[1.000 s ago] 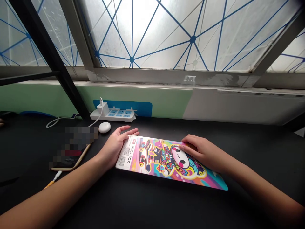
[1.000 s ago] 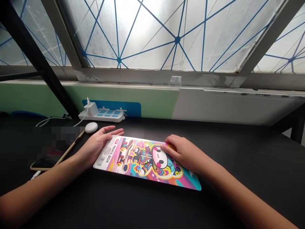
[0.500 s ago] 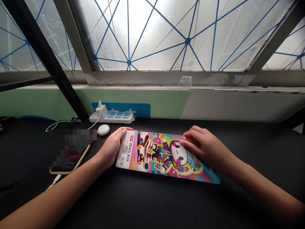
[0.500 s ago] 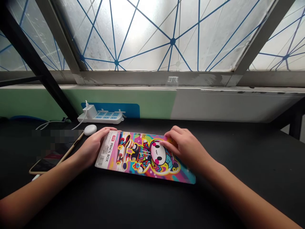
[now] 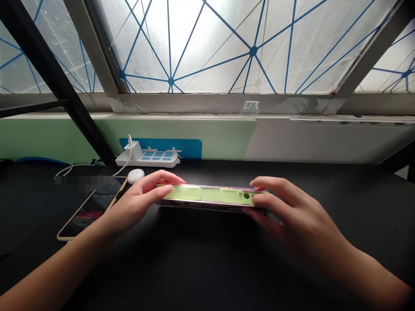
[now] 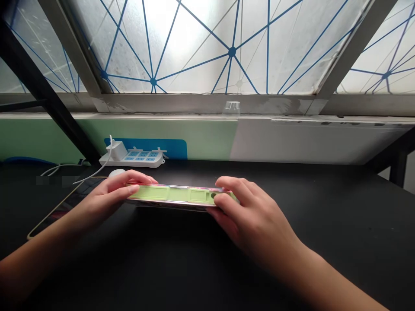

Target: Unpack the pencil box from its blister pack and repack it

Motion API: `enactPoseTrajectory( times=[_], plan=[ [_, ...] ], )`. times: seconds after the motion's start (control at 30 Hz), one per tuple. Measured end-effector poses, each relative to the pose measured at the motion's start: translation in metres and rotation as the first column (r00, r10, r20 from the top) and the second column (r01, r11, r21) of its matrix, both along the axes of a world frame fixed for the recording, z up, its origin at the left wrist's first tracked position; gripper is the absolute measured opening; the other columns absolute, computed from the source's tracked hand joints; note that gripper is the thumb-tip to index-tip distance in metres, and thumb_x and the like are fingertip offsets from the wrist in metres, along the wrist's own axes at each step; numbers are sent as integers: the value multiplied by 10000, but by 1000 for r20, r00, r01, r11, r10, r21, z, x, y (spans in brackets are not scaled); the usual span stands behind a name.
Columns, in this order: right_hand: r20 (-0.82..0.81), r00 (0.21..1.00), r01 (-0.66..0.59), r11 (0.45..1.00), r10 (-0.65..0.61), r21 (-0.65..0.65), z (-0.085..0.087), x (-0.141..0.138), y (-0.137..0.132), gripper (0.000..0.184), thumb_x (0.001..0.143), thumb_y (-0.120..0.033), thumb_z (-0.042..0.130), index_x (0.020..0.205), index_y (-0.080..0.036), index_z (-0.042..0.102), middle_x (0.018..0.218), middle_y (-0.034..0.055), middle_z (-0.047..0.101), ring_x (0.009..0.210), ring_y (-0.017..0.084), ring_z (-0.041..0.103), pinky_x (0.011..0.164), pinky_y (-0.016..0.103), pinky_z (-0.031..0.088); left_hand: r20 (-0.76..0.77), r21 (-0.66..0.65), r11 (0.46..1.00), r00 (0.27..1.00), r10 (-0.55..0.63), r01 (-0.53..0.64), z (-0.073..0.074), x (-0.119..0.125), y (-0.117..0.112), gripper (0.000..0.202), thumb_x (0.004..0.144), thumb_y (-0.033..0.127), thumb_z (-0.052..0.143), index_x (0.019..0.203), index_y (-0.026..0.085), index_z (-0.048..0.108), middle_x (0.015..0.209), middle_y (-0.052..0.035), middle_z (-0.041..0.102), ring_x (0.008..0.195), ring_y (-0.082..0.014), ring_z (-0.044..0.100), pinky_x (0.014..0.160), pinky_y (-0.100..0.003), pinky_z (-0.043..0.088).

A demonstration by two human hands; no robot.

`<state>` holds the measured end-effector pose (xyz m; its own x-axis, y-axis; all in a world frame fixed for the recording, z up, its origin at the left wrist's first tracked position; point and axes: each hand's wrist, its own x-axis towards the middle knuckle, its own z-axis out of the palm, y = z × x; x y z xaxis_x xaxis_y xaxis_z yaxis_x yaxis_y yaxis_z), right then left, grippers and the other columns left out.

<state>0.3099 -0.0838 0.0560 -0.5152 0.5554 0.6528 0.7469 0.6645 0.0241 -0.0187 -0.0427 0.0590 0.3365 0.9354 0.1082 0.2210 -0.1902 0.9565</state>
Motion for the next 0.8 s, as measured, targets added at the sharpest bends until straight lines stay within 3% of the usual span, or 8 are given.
enactPoseTrajectory(
  times=[0.1, 0.2, 0.27, 0.4, 0.53, 0.67, 0.8],
  plan=[
    [13, 999, 37, 996, -36, -80, -2, -2, -4, 38, 974, -258, 572, 1004, -268, 549, 1275, 110, 683, 945, 258, 728, 699, 358, 567, -147, -46, 990, 979, -142, 136, 8, -9, 2, 324, 939, 440, 637, 1212, 294, 729, 1260, -49, 710, 1203, -321, 616, 938, -330, 523],
    [27, 999, 36, 988, -33, -147, -4, -2, -4, 147, 972, -256, 540, 1116, -263, 513, 1152, 102, 732, 897, 255, 738, 624, 334, 564, -273, -68, 975, 937, -220, 210, 14, -14, 2, 401, 921, 422, 671, 1313, 335, 687, 1321, -29, 686, 1178, -315, 636, 893, -297, 544],
    [45, 999, 32, 985, -24, -168, -4, -3, -4, 233, 956, -248, 539, 1186, -261, 504, 1077, 87, 744, 868, 251, 732, 610, 329, 566, -306, -73, 971, 921, -241, 230, 16, -15, 2, 434, 910, 394, 688, 1340, 342, 673, 1335, -27, 681, 1186, -319, 638, 904, -296, 548],
    [114, 993, 53, 983, -34, -177, -5, -7, -6, 377, 871, -202, 574, 1240, -260, 530, 1128, 102, 738, 951, 284, 707, 622, 356, 592, -280, -92, 963, 922, -268, 252, 17, -14, 0, 417, 893, 362, 705, 1309, 335, 701, 1371, -23, 671, 1267, -329, 603, 1011, -337, 521],
    [239, 971, 64, 975, -11, -215, -16, -14, -7, 549, 715, -135, 603, 1253, -245, 576, 1216, 122, 721, 1061, 344, 667, 586, 400, 614, -339, -52, 962, 901, -269, 268, 6, -11, 2, 462, 845, 380, 766, 1299, 329, 705, 1414, -23, 646, 1310, -317, 577, 1090, -355, 472],
    [320, 945, 5, 980, 61, -200, -28, -17, -4, 594, 698, -134, 676, 1285, -151, 592, 1256, 173, 697, 1093, 386, 648, 821, 525, 620, -467, -40, 947, 832, -299, 318, -8, -11, 5, 753, 728, 453, 865, 1423, 343, 598, 1432, -38, 620, 1272, -313, 600, 1057, -350, 494],
    [307, 946, -19, 963, 104, -268, -28, -14, -2, 485, 847, -329, 733, 1287, -169, 604, 1217, 159, 704, 1067, 368, 666, 908, 573, 573, -560, -12, 930, 768, -311, 368, -10, -9, 2, 883, 662, 391, 900, 1467, 352, 538, 1465, -38, 570, 1331, -316, 546, 1119, -356, 438]
  ],
)
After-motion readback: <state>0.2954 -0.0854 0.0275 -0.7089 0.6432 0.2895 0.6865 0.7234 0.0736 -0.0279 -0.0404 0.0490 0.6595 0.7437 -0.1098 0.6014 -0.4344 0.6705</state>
